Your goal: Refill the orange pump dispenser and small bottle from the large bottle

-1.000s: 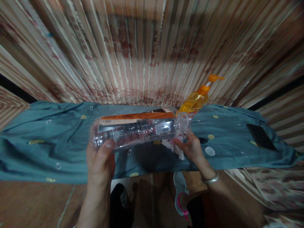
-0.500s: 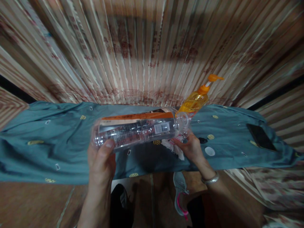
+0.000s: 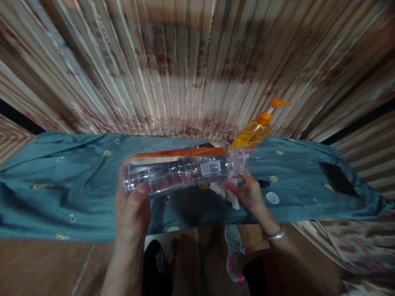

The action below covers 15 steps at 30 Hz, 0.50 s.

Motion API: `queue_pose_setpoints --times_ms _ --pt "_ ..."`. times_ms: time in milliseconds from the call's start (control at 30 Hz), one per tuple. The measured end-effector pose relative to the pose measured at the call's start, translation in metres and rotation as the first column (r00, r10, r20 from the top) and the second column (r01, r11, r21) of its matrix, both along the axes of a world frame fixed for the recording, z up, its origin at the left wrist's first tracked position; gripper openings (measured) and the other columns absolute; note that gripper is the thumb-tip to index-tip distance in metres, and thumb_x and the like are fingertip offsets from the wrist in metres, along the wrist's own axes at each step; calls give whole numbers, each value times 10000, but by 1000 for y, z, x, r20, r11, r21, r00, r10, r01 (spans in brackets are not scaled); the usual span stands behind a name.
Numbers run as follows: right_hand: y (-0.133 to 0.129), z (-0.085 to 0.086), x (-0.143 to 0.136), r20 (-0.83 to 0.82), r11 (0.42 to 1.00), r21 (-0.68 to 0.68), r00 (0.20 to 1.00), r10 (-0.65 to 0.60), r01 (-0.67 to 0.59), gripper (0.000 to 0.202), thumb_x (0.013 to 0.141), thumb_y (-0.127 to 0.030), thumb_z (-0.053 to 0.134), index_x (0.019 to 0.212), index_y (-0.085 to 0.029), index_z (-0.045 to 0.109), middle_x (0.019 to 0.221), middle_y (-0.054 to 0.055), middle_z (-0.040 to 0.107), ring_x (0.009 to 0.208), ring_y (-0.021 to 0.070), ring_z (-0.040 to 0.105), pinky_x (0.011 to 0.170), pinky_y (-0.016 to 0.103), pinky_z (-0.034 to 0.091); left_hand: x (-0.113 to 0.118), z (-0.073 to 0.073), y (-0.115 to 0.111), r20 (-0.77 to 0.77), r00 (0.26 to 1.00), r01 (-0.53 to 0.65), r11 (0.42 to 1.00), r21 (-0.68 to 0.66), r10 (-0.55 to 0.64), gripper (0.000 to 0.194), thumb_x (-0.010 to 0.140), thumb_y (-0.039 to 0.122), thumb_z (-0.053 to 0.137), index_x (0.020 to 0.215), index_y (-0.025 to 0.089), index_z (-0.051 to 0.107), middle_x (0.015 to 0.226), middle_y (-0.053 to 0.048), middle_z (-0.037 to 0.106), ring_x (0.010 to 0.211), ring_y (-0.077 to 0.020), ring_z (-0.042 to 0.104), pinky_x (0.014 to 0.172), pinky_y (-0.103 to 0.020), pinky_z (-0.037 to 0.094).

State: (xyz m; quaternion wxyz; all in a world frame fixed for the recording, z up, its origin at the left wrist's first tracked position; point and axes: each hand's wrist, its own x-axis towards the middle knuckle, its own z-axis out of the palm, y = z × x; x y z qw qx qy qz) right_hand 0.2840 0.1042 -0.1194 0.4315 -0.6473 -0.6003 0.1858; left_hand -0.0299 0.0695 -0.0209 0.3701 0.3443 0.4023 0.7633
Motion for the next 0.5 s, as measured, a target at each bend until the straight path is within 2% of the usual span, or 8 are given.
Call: queue_pose_setpoints --times_ms 133,267,400,500 --pt "-1 0 1 -10 1000 -11 1000 -3 3 612 806 -721 890 1212 -271 802 1121 137 927 1022 418 886 851 518 708 -1 1 1 22 1000 12 1000 -10 -12 640 598 560 1091 1122 268 869 1121 -61 852 1062 -344 817 1062 -521 683" --pt "-1 1 0 -26 1000 -5 1000 -11 11 570 796 -690 892 1189 -286 806 1139 133 931 1022 423 888 848 532 709 -1 -1 1 6 1000 7 1000 -17 -7 678 608 599 1081 1155 263 863 1167 -67 846 1123 -356 802 1072 -513 675" --pt "-1 2 -1 -32 1000 5 999 -8 8 556 801 -721 881 1146 -292 802 1158 132 931 1055 420 887 868 521 715 -2 -3 1 -28 999 17 1000 6 -16 636 667 609 1060 1161 269 847 1173 -69 836 1136 -362 795 1084 -533 663" --pt "-2 4 -1 -26 1000 -4 1000 -9 9 575 799 -742 882 1133 -283 795 1154 142 928 1063 421 885 873 515 718 -3 -3 1 -17 999 36 999 -8 -37 603 656 582 1063 1138 289 848 1151 -67 831 1101 -371 803 1075 -563 668"
